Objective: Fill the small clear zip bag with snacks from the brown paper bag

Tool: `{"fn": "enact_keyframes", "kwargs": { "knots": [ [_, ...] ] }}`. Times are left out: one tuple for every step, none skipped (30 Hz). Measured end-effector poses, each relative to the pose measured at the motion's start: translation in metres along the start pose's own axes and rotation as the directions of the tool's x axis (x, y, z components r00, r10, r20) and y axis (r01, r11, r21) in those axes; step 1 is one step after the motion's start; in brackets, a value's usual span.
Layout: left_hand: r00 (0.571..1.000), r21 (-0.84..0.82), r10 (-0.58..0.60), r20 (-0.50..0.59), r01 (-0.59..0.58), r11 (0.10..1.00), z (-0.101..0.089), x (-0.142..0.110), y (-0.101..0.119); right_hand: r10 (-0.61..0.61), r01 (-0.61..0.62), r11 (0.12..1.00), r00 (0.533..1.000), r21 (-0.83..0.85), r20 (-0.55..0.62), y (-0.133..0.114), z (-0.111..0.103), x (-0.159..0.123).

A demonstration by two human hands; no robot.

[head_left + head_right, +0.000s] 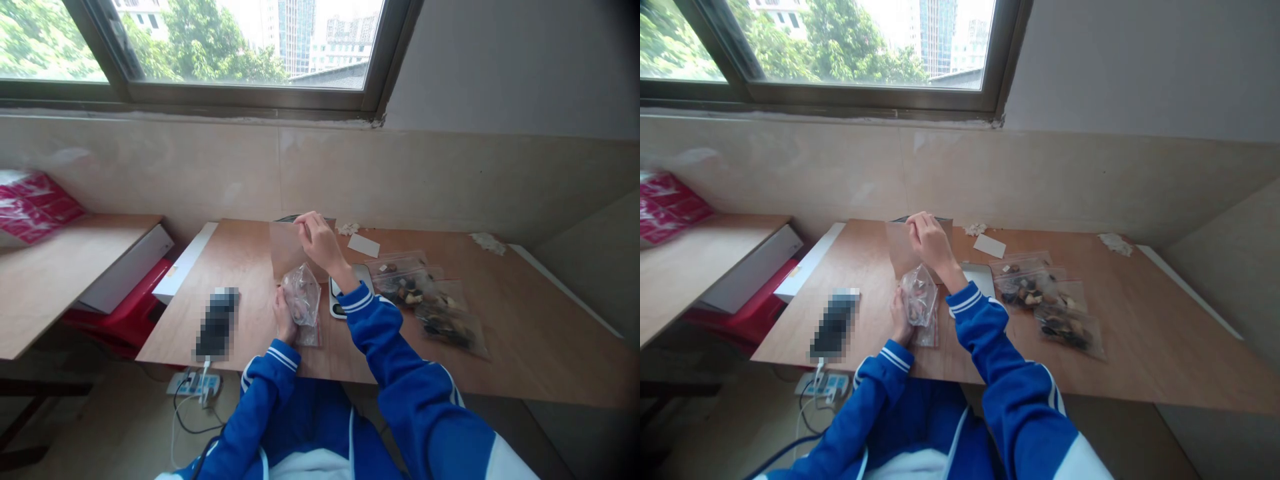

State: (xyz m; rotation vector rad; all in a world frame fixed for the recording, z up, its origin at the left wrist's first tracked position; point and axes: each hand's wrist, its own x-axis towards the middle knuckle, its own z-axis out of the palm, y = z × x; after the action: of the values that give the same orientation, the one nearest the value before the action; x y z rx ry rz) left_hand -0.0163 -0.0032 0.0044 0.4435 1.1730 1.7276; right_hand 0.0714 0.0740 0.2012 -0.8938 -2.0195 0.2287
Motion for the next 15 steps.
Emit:
{"fn": "enact_keyframes", "kwargs": {
  "knots": [
    [1.000, -0.003, -0.010, 0.006, 0.010, 1.000, 0.000, 0.000, 0.000, 0.044, -0.043, 0.998, 0.999, 0.051, -0.027, -0.005, -0.003, -0.011],
    [1.000, -0.006, -0.020, 0.006, 0.020, 1.000, 0.001, -0.001, 0.000, 0.108, -0.106, 0.990, 0.994, 0.093, -0.026, -0.009, -0.004, -0.024],
    [1.000, -0.010, -0.023, 0.000, 0.023, 1.000, 0.001, -0.001, 0.000, 0.184, -0.184, 0.975, 0.983, 0.125, 0.012, -0.012, -0.005, -0.036],
    [1.000, -0.019, -0.014, -0.012, 0.013, 1.000, 0.001, 0.000, 0.000, 0.258, -0.269, 0.952, 0.962, 0.148, 0.089, -0.012, -0.004, -0.049],
    [1.000, -0.031, 0.005, -0.028, -0.006, 1.000, 0.002, 0.000, 0.000, 0.323, -0.357, 0.920, 0.925, 0.161, 0.201, -0.010, -0.002, -0.060],
    [0.999, -0.042, 0.029, -0.046, -0.031, 0.999, 0.002, 0.001, -0.001, 0.371, -0.439, 0.882, 0.870, 0.168, 0.326, -0.007, 0.001, -0.071],
    [0.997, -0.055, 0.052, -0.060, -0.055, 0.997, 0.002, 0.002, -0.001, 0.399, -0.510, 0.844, 0.805, 0.167, 0.438, -0.002, 0.005, -0.080],
    [0.995, -0.068, 0.072, -0.068, -0.076, 0.995, 0.001, 0.003, -0.002, 0.417, -0.565, 0.810, 0.745, 0.160, 0.521, 0.003, 0.009, -0.087],
    [0.994, -0.077, 0.085, -0.068, -0.090, 0.993, 0.001, 0.004, -0.003, 0.431, -0.604, 0.783, 0.697, 0.146, 0.573, 0.008, 0.014, -0.092],
    [0.994, -0.082, 0.090, -0.063, -0.095, 0.992, 0.001, 0.005, -0.004, 0.441, -0.627, 0.768, 0.663, 0.128, 0.605, 0.013, 0.019, -0.096],
    [0.994, -0.082, 0.091, -0.054, -0.095, 0.992, 0.000, 0.006, -0.005, 0.436, -0.633, 0.767, 0.636, 0.107, 0.637, 0.016, 0.023, -0.099],
    [0.994, -0.078, 0.095, -0.045, -0.098, 0.992, 0.000, 0.006, -0.006, 0.421, -0.624, 0.778, 0.609, 0.078, 0.672, 0.017, 0.027, -0.100],
    [0.994, -0.070, 0.100, -0.038, -0.102, 0.992, -0.001, 0.006, -0.007, 0.402, -0.602, 0.797, 0.582, 0.043, 0.707, 0.018, 0.031, -0.101],
    [0.994, -0.058, 0.106, -0.033, -0.108, 0.992, -0.001, 0.006, -0.007, 0.385, -0.569, 0.822, 0.561, 0.005, 0.733, 0.017, 0.034, -0.102],
    [0.993, -0.046, 0.114, -0.025, -0.115, 0.992, -0.002, 0.006, -0.007, 0.372, -0.527, 0.849, 0.555, -0.032, 0.744, 0.016, 0.037, -0.102]
  ]
}}
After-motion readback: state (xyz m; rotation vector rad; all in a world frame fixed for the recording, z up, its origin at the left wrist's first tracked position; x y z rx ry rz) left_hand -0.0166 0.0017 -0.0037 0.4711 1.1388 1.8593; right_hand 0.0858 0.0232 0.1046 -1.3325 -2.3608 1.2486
